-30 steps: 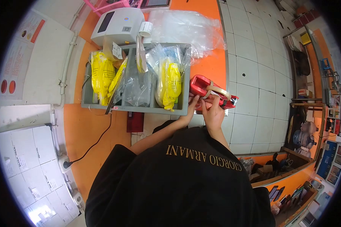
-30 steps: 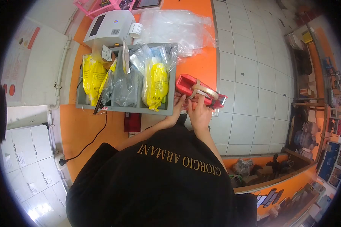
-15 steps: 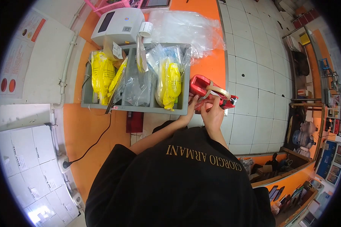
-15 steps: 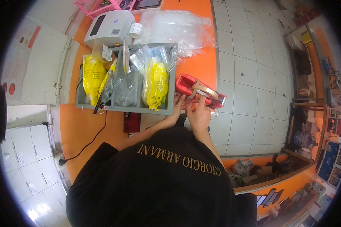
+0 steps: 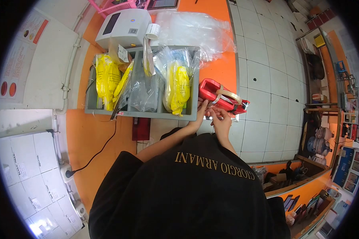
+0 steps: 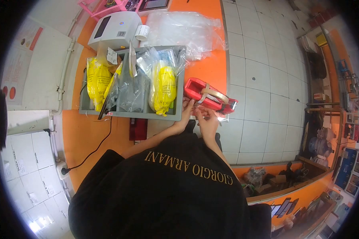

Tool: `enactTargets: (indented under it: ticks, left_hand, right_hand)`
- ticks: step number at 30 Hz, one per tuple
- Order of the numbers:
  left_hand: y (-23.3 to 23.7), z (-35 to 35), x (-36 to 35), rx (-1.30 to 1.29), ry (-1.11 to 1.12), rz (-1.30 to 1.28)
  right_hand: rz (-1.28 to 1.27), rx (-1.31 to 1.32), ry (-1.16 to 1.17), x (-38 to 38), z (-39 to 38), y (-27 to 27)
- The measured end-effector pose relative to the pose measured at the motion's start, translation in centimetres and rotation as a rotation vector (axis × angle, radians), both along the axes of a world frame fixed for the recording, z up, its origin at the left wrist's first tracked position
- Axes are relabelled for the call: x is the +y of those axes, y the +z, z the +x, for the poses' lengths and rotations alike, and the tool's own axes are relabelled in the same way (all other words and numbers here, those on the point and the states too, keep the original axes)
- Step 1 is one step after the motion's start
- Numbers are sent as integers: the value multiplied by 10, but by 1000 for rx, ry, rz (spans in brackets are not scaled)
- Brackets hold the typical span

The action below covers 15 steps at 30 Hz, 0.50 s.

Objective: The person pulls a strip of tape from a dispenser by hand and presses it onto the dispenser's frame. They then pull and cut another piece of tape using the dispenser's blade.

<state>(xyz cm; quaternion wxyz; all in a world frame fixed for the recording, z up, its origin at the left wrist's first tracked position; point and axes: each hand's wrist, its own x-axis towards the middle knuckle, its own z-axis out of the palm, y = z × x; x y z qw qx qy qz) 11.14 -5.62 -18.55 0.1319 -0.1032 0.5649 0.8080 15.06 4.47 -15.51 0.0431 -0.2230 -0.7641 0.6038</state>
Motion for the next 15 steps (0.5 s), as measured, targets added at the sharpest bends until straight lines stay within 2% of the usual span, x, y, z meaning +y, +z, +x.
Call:
enactTargets:
  ticks: [2, 7, 11, 15]
  left_hand:
    - [7, 0, -2, 15, -3, -51]
    - [5, 0, 0, -31, 4, 98]
    - [5, 0, 1, -56, 17, 117]
    - [7, 1, -1, -58, -25, 79]
  right_hand:
    - [-53, 7, -2, -3, -4, -5]
    - [-443, 72, -115, -4, -9, -11]
    - [-503, 87, -81, 0, -5, -10]
    - [-631, -14, 15, 6, 5, -5]
